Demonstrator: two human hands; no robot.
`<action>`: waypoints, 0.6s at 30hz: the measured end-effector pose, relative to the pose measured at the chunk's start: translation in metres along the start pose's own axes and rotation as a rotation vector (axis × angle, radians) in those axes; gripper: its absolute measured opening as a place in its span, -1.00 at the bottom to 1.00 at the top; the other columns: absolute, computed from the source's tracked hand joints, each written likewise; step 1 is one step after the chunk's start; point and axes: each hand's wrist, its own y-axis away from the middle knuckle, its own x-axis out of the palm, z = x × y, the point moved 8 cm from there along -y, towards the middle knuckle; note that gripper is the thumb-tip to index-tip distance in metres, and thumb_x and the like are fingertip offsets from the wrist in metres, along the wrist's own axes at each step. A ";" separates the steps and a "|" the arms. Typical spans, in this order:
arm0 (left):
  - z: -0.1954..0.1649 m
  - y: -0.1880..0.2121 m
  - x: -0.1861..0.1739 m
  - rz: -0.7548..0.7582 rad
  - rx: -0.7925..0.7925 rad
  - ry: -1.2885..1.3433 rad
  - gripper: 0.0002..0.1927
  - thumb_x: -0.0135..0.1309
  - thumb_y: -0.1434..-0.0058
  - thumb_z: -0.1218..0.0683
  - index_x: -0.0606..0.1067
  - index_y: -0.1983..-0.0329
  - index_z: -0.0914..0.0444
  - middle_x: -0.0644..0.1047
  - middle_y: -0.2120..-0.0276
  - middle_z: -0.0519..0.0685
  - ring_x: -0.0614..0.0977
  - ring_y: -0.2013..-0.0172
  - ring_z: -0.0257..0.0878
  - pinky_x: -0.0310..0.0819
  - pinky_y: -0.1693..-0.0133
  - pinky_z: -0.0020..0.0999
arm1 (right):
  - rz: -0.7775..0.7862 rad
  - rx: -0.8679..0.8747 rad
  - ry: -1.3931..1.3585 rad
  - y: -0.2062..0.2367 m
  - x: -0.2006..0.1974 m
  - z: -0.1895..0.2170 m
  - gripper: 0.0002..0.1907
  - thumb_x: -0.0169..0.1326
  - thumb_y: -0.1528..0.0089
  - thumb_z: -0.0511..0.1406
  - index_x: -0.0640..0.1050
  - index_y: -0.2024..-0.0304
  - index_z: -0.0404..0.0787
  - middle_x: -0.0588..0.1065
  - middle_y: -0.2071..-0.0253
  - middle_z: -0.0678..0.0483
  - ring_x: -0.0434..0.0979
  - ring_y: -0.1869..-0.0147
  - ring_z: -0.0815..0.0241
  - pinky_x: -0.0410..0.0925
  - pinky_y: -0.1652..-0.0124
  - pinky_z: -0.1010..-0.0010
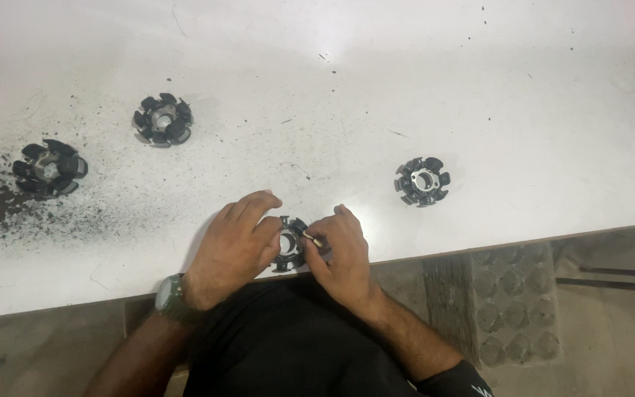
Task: The person sits at a white workbench and fits black hub inserts into toothed blade discs one at a time, pressing each insert into place by hand and using a small stick to seat it, then sets the finished blade aside and picks up the next disc.
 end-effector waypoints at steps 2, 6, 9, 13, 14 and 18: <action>-0.004 0.001 0.005 0.079 0.046 -0.020 -0.81 0.17 -0.09 0.14 0.54 0.22 0.28 0.50 -0.01 0.06 0.52 -0.13 -0.05 0.47 0.02 -0.14 | -0.004 -0.020 0.008 -0.002 -0.001 0.000 -0.80 0.22 -0.20 -0.44 0.50 0.16 -0.20 0.51 0.25 0.09 0.53 0.16 0.10 0.23 -0.33 -0.14; -0.003 0.006 0.013 0.148 -0.086 0.101 -0.79 0.15 -0.23 0.12 0.56 0.10 0.28 0.54 0.01 -0.02 0.63 0.08 -0.12 0.57 0.12 -0.22 | 0.020 -0.025 0.044 -0.003 0.004 -0.002 -0.80 0.24 -0.20 -0.44 0.51 0.16 -0.19 0.50 0.25 0.06 0.51 0.12 0.09 0.22 -0.32 -0.11; 0.006 0.011 0.011 0.065 -0.238 0.187 -0.80 0.14 -0.25 0.11 0.57 0.08 0.26 0.58 0.02 -0.03 0.68 0.18 -0.11 0.60 0.20 -0.24 | -0.028 -0.063 0.018 0.002 0.002 0.003 -0.78 0.25 -0.19 -0.43 0.50 0.15 -0.19 0.54 0.15 0.04 0.55 0.01 0.10 0.16 -0.37 -0.16; 0.014 0.016 0.014 0.045 -0.317 0.212 -0.81 0.14 -0.24 0.12 0.59 0.10 0.23 0.61 0.05 -0.04 0.68 0.20 -0.08 0.60 0.20 -0.21 | -0.050 -0.104 -0.003 0.011 0.004 0.007 -0.77 0.27 -0.16 -0.42 0.51 0.17 -0.20 0.54 0.14 0.02 0.55 -0.06 0.05 0.15 -0.38 -0.18; 0.014 0.016 0.013 0.037 -0.319 0.209 -0.81 0.15 -0.23 0.12 0.59 0.10 0.23 0.61 0.06 -0.04 0.68 0.19 -0.07 0.60 0.20 -0.21 | -0.046 -0.114 0.005 0.011 0.006 0.008 -0.78 0.27 -0.16 -0.42 0.52 0.17 -0.20 0.54 0.13 0.02 0.55 -0.07 0.05 0.15 -0.38 -0.18; 0.017 0.020 0.012 0.012 -0.334 0.216 -0.80 0.16 -0.22 0.12 0.59 0.10 0.24 0.61 0.07 -0.03 0.68 0.19 -0.07 0.59 0.18 -0.20 | -0.045 -0.094 0.023 0.010 0.011 0.006 -0.80 0.27 -0.18 -0.42 0.54 0.17 -0.20 0.54 0.14 0.02 0.55 -0.06 0.04 0.17 -0.37 -0.18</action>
